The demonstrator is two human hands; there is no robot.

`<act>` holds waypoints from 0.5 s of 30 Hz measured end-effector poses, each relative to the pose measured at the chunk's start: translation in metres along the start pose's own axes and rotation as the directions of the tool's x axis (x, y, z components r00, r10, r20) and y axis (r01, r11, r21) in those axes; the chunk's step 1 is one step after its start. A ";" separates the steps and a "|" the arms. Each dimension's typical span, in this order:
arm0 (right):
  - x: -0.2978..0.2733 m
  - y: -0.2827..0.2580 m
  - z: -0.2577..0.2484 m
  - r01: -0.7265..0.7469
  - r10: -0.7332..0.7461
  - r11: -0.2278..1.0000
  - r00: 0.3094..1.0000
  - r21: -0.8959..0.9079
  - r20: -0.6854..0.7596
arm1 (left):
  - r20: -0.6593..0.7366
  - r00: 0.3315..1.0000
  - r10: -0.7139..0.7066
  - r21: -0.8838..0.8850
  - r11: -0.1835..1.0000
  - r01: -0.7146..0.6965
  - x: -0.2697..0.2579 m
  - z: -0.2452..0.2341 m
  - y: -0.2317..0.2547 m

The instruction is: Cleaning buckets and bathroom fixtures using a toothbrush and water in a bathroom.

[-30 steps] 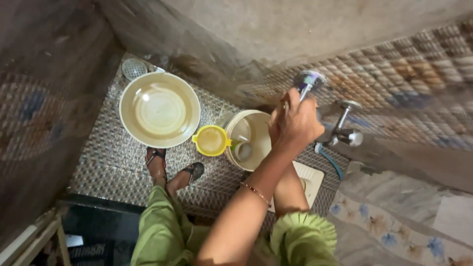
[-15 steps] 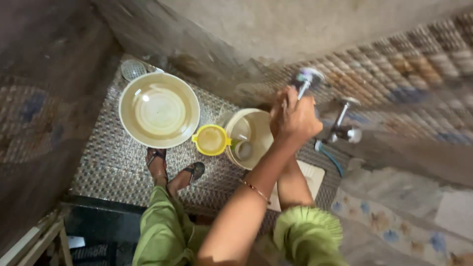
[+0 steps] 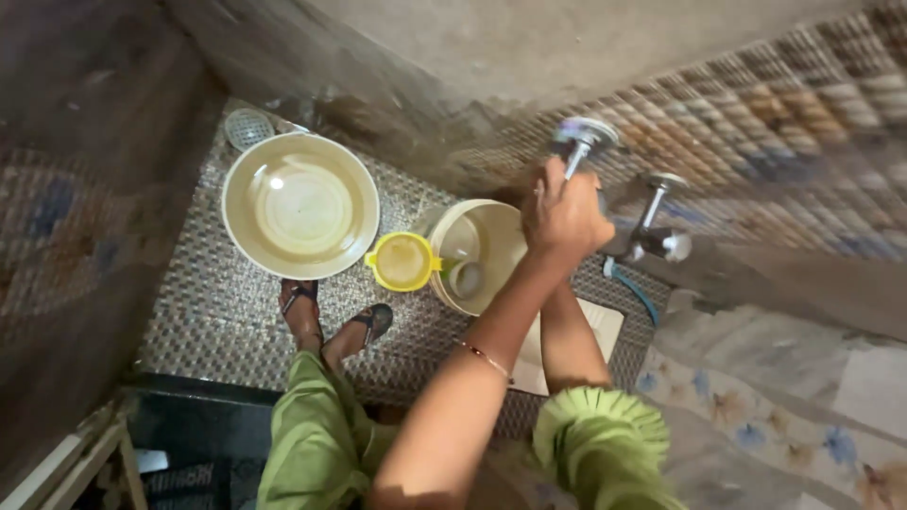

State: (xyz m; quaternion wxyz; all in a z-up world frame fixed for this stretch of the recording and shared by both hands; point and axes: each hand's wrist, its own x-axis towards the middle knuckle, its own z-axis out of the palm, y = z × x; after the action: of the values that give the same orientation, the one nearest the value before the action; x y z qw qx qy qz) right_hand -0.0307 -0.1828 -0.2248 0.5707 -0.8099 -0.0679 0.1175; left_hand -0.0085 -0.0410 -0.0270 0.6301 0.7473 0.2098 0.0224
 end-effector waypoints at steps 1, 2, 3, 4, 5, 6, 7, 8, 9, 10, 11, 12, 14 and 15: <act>0.000 -0.002 -0.005 0.000 0.000 1.000 1.000 -0.004 -0.012 | 0.010 1.000 0.006 -0.004 1.000 -0.006 -0.005 -0.004 0.006; 0.016 -0.004 -0.005 0.020 -0.020 1.000 1.000 -0.002 -0.014 | 0.020 1.000 -0.008 0.000 1.000 0.008 0.002 -0.011 0.012; 0.032 -0.006 -0.003 0.040 -0.040 0.999 0.999 0.001 -0.015 | 0.030 0.999 -0.022 0.004 1.000 0.022 0.008 -0.019 0.017; 0.031 -0.004 -0.002 0.035 -0.035 0.999 0.999 0.005 -0.011 | 0.026 0.999 -0.028 0.007 1.000 0.028 0.008 -0.016 0.013; 0.031 -0.002 -0.002 0.030 -0.030 1.000 1.000 0.008 -0.007 | 0.030 0.999 -0.024 0.026 0.999 0.024 0.009 -0.013 0.007; 0.022 0.002 -0.005 0.016 -0.016 1.000 1.000 0.008 -0.012 | 0.047 0.999 -0.024 0.044 0.999 0.022 0.003 -0.007 0.002; 0.012 0.004 -0.009 0.002 -0.002 1.000 1.000 0.008 -0.018 | 0.057 0.998 -0.033 0.046 0.998 0.031 -0.003 -0.005 -0.003; 0.009 0.004 -0.016 0.001 0.000 1.000 1.000 0.005 -0.031 | 0.040 0.999 0.003 0.041 0.999 -0.005 -0.005 -0.002 -0.004; 0.006 0.002 -0.022 -0.001 0.001 1.000 0.999 0.001 -0.045 | 0.023 0.999 0.039 0.035 0.999 -0.040 -0.008 0.001 -0.004; 0.019 0.002 -0.023 0.015 -0.015 1.000 0.999 0.004 -0.044 | 0.012 0.999 0.052 0.036 0.998 -0.052 0.000 0.001 -0.001; 0.031 0.001 -0.023 0.031 -0.031 0.999 0.999 0.008 -0.042 | 0.009 0.998 0.058 0.010 0.998 -0.058 0.008 0.001 0.000; 0.030 0.004 -0.023 0.024 -0.024 1.000 0.999 0.011 -0.035 | 0.012 0.999 0.041 -0.013 0.999 -0.041 0.007 0.002 -0.002; 0.013 0.002 -0.030 0.001 -0.001 1.000 0.999 0.008 -0.042 | 0.017 0.999 0.034 -0.033 0.999 -0.033 0.001 0.009 -0.014; 0.000 -0.001 -0.038 -0.015 0.015 1.000 0.998 0.002 -0.057 | 0.027 0.999 0.036 -0.056 0.998 -0.034 -0.007 0.015 -0.018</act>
State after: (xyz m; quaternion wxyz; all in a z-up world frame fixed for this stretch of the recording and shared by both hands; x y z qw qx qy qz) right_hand -0.0208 -0.2169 -0.2115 0.5720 -0.8130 -0.0454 0.0990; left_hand -0.0154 -0.0553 -0.0455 0.6529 0.7334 0.1872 0.0289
